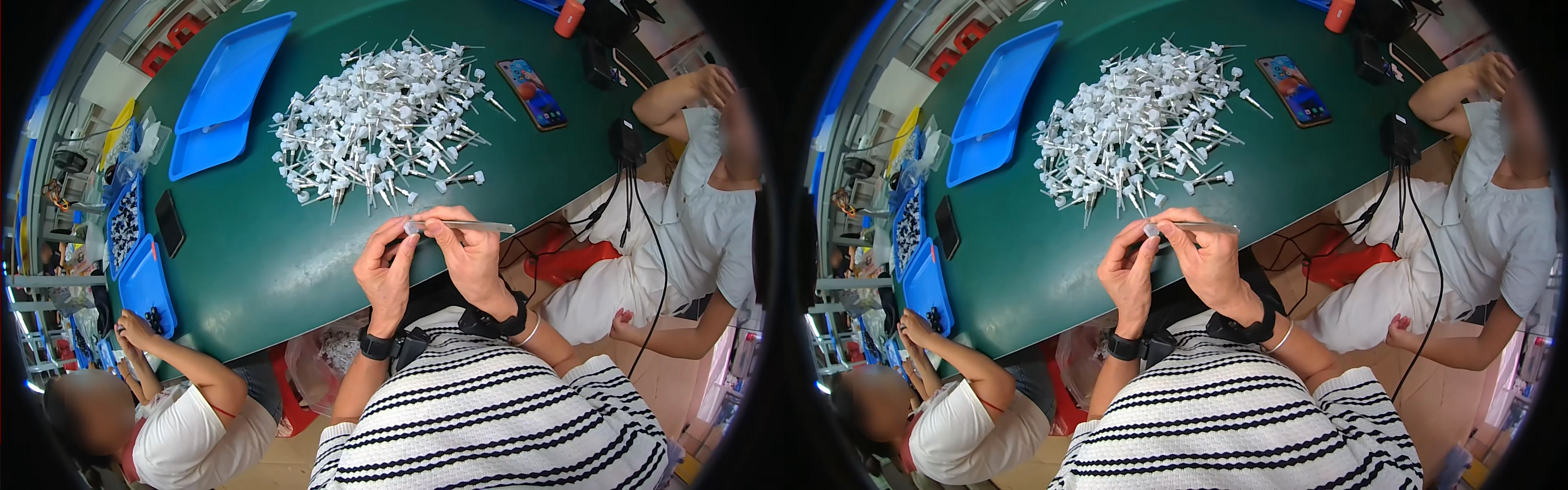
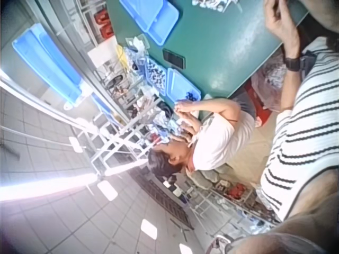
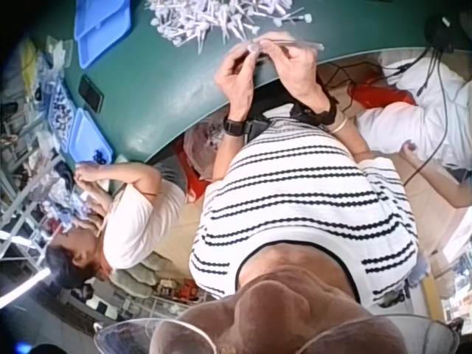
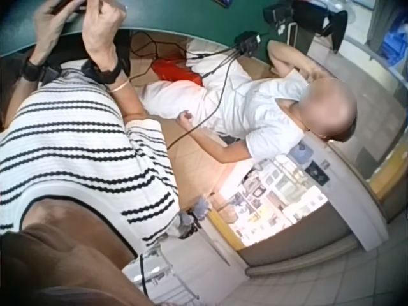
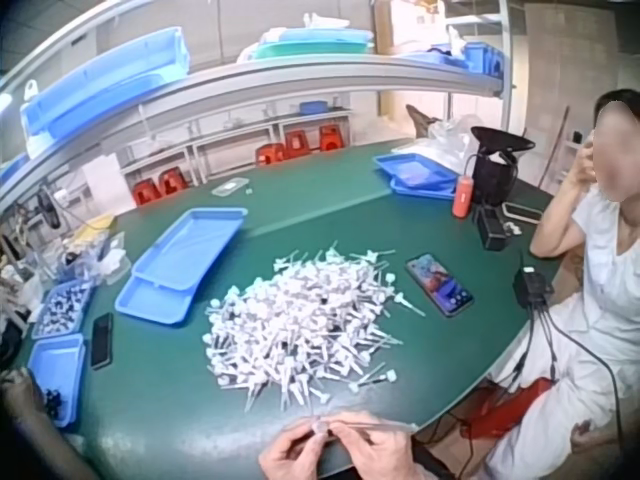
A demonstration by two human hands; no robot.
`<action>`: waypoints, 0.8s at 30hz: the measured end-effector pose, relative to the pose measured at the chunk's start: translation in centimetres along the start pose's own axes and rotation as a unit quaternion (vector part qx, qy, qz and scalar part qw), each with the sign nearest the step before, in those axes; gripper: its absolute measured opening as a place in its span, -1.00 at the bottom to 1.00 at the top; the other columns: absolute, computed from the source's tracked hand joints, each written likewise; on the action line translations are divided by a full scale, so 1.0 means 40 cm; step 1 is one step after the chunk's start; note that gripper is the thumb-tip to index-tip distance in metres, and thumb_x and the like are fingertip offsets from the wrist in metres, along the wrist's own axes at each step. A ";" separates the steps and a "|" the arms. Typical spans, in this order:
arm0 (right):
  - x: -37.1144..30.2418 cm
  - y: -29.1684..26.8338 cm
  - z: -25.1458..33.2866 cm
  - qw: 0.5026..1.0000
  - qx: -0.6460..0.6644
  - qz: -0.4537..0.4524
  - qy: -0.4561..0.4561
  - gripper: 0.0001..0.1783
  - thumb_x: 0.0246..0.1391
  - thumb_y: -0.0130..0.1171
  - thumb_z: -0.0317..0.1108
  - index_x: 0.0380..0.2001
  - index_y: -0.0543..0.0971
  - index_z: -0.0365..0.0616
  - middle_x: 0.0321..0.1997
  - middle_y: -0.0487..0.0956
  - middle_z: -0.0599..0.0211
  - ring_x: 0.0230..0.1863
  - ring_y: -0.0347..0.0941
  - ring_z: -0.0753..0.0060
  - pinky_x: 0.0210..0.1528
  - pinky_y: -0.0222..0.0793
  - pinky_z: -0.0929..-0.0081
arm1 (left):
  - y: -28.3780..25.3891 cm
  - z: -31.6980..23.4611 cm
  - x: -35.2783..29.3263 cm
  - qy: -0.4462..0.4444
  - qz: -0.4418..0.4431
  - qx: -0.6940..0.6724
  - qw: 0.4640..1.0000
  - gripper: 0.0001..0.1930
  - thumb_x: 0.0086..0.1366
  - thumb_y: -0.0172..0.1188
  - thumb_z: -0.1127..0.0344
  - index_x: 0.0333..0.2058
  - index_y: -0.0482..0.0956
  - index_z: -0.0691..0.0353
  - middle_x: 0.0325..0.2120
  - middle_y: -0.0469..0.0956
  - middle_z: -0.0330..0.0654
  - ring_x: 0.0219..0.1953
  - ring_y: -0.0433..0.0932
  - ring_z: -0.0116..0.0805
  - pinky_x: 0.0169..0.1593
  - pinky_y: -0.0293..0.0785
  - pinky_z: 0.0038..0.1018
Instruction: The person uses tweezers to pick up small white plastic components from a blue tray and places them onto a green table. The person repeatedly handles the components one by one, arranging them in a pile on the table surface.
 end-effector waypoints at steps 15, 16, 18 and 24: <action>0.003 0.002 0.018 0.999 -0.019 0.007 -0.027 -0.88 0.14 0.12 -0.45 -0.36 0.57 -0.30 -0.42 0.60 0.26 -0.52 0.49 0.48 -0.46 0.38 0.59 | -0.011 0.027 -0.005 -0.049 -0.005 -0.028 0.998 -0.77 0.19 0.20 0.55 -0.15 0.56 0.39 -0.13 0.54 -0.10 -0.20 0.55 -0.47 -0.10 0.49 -0.62; 0.004 0.002 0.017 1.000 -0.017 0.007 -0.025 -0.88 0.14 0.12 -0.45 -0.36 0.57 -0.30 -0.42 0.60 0.26 -0.52 0.49 0.48 -0.47 0.37 0.59 | -0.010 0.024 -0.005 -0.046 -0.003 -0.030 0.998 -0.77 0.19 0.21 0.55 -0.15 0.56 0.39 -0.13 0.55 -0.10 -0.21 0.55 -0.48 -0.10 0.49 -0.63; 0.004 0.002 0.015 1.000 -0.011 0.007 -0.021 -0.88 0.14 0.12 -0.45 -0.35 0.57 -0.30 -0.43 0.60 0.26 -0.52 0.48 0.49 -0.47 0.37 0.59 | -0.012 0.027 -0.005 -0.054 -0.004 -0.031 0.998 -0.77 0.19 0.20 0.55 -0.15 0.56 0.40 -0.14 0.55 -0.11 -0.20 0.55 -0.48 -0.10 0.49 -0.62; 0.001 -0.002 0.016 1.000 0.004 -0.001 -0.019 -0.88 0.14 0.12 -0.45 -0.35 0.57 -0.30 -0.44 0.60 0.27 -0.51 0.48 0.52 -0.47 0.37 0.60 | -0.012 0.030 -0.005 -0.068 -0.012 -0.050 0.996 -0.76 0.19 0.22 0.52 -0.14 0.55 0.39 -0.23 0.58 -0.14 -0.25 0.54 -0.49 -0.16 0.50 -0.61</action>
Point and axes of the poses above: each hand's wrist, its own x-axis towards the middle knuckle, its own y-axis out of the palm, z = x × y, the point moved 10 cm from there along x, towards the middle knuckle
